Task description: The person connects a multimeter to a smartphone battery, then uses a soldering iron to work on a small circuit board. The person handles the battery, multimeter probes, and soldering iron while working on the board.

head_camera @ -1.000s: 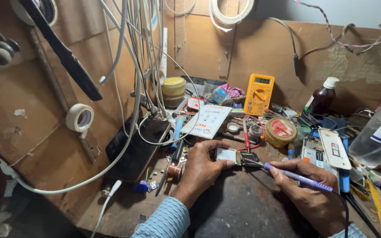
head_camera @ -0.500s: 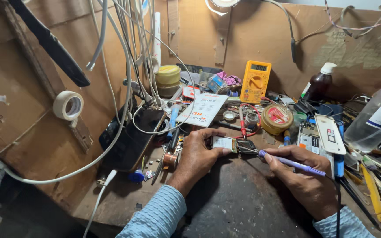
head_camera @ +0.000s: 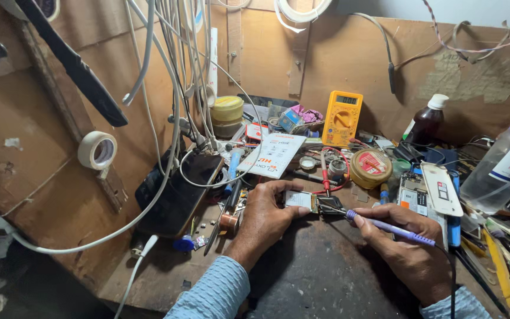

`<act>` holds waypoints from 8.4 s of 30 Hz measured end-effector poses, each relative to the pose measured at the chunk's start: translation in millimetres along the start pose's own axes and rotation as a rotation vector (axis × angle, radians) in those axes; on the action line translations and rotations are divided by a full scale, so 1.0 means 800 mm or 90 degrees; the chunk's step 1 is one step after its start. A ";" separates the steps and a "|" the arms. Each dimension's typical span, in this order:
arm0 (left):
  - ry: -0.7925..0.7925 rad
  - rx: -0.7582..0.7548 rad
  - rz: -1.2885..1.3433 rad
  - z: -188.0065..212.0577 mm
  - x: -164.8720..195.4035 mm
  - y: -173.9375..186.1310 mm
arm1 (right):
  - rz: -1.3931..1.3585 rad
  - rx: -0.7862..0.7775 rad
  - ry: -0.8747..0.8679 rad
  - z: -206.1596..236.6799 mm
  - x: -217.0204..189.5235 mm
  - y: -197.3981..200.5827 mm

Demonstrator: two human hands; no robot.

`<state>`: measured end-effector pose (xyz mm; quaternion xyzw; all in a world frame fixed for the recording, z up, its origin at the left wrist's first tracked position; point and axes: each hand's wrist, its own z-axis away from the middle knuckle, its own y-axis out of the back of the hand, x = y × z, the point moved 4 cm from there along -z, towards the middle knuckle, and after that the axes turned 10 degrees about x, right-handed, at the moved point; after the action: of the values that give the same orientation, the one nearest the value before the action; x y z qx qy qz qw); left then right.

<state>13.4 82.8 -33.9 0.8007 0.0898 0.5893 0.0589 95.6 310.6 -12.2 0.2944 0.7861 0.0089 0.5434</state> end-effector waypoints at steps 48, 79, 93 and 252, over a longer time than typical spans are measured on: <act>0.013 0.000 -0.017 0.001 0.005 0.003 | 0.006 0.009 -0.001 -0.002 0.001 -0.002; -0.014 0.009 -0.030 0.001 0.005 0.004 | -0.009 0.003 0.011 -0.003 0.005 -0.003; 0.010 0.002 -0.024 0.001 0.007 0.004 | 0.022 0.013 -0.038 -0.002 -0.001 -0.002; 0.101 -0.051 -0.039 -0.036 -0.016 -0.019 | 0.025 0.015 0.010 -0.003 0.012 -0.002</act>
<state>-18.7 94.3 -40.3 0.7452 0.0948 0.6522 0.1014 90.7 314.5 -19.9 0.3158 0.7847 0.0127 0.5333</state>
